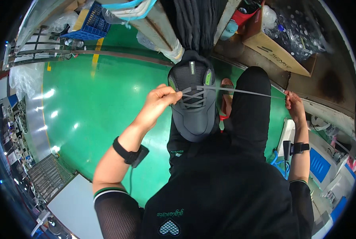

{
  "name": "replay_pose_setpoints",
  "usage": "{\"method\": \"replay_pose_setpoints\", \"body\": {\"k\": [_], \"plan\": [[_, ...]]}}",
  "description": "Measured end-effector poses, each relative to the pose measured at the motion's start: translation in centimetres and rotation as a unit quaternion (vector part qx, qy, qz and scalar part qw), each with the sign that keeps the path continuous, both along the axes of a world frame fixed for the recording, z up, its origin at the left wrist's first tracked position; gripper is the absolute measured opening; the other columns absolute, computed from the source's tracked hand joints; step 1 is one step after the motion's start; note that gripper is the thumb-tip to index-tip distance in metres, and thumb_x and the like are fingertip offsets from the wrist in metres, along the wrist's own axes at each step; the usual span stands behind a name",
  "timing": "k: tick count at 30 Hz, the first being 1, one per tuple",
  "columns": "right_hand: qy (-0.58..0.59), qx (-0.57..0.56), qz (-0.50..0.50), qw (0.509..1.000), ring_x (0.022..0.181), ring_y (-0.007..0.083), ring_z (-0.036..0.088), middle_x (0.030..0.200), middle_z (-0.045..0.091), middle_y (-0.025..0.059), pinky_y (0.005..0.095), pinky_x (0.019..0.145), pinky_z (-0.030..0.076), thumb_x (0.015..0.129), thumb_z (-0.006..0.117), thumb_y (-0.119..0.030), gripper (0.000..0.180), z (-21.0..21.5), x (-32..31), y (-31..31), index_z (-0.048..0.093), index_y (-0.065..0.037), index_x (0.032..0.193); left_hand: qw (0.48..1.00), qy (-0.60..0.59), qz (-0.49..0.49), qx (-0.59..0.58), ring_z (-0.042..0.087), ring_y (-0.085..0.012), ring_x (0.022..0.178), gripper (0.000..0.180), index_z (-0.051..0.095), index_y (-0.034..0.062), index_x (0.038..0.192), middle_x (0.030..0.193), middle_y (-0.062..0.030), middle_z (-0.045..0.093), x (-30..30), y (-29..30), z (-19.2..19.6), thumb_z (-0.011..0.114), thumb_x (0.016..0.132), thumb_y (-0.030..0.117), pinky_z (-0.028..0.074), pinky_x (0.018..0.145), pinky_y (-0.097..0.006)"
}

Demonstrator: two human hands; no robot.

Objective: Lacing a dark gray sneaker with gray shoelaces in a factory environment.

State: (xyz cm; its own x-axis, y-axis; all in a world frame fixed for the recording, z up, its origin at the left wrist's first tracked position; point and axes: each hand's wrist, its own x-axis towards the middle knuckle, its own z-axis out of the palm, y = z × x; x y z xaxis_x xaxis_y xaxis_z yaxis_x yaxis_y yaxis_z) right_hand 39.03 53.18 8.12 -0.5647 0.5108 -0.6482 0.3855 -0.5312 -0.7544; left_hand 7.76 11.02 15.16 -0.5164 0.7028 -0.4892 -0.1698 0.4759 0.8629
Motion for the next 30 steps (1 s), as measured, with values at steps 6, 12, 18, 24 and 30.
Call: {"method": "replay_pose_setpoints", "body": {"k": [6, 12, 18, 24, 30], "plan": [[0.043, 0.077, 0.034, 0.996, 0.055, 0.0053, 0.045, 0.074, 0.056, -0.0013, 0.0190, 0.050, 0.036, 0.100, 0.049, -0.020, 0.024, 0.0, -1.4, 0.7, 0.058, 0.001, 0.108, 0.956, 0.260, 0.136, 0.000, 0.033, -0.0073, 0.061, 0.018, 0.058, 0.0024, 0.070, 0.069, 0.0027, 0.034, 3.6, 0.2, -2.4, 0.071, 0.081, 0.007, 0.028, 0.055, -0.023], [0.005, 0.101, 0.021, 0.995, 0.057, 0.0056, 0.046, 0.075, 0.058, -0.0012, 0.0189, 0.052, 0.036, 0.099, 0.050, -0.019, 0.024, 1.9, -2.0, 0.1, 0.058, 0.000, 0.110, 0.949, 0.269, 0.153, 0.055, 0.043, -0.0111, 0.059, 0.007, 0.064, 0.0032, 0.078, 0.068, -0.0023, 0.047, 4.8, -0.2, -2.5, 0.070, 0.081, 0.005, 0.036, 0.055, -0.026], [0.028, 0.105, 0.018, 0.994, 0.057, 0.0057, 0.046, 0.077, 0.060, -0.0014, 0.0190, 0.053, 0.035, 0.099, 0.051, -0.020, 0.025, 2.2, -1.1, -0.7, 0.059, 0.001, 0.110, 0.958, 0.167, 0.225, 0.069, 0.048, -0.0092, 0.065, 0.008, 0.062, 0.0013, 0.089, 0.074, -0.0006, 0.050, 5.2, -0.1, -3.2, 0.066, 0.083, -0.002, 0.042, 0.062, -0.022], [0.106, 0.118, -0.006, 0.987, 0.056, 0.0061, 0.040, 0.078, 0.057, -0.0005, 0.0195, 0.051, 0.033, 0.097, 0.050, -0.015, 0.024, 2.2, 4.1, 5.0, 0.059, 0.004, 0.110, 0.916, 0.267, 0.287, 0.081, 0.047, -0.0066, 0.076, 0.038, 0.052, 0.0038, 0.116, 0.090, 0.0001, 0.051, 7.1, 0.9, -6.9, 0.067, 0.082, -0.005, 0.043, 0.067, -0.019], [0.138, 0.189, -0.235, 0.943, 0.063, 0.0066, 0.045, 0.085, 0.059, 0.0029, 0.0199, 0.054, 0.037, 0.097, 0.051, -0.013, 0.021, 1.9, 5.3, 8.4, 0.059, 0.002, 0.110, 0.929, 0.096, 0.291, 0.206, 0.052, -0.0101, 0.080, 0.045, 0.049, 0.0034, 0.119, 0.097, -0.0036, 0.050, 6.7, -0.3, -7.2, 0.067, 0.080, -0.008, 0.046, 0.072, -0.021]]}}
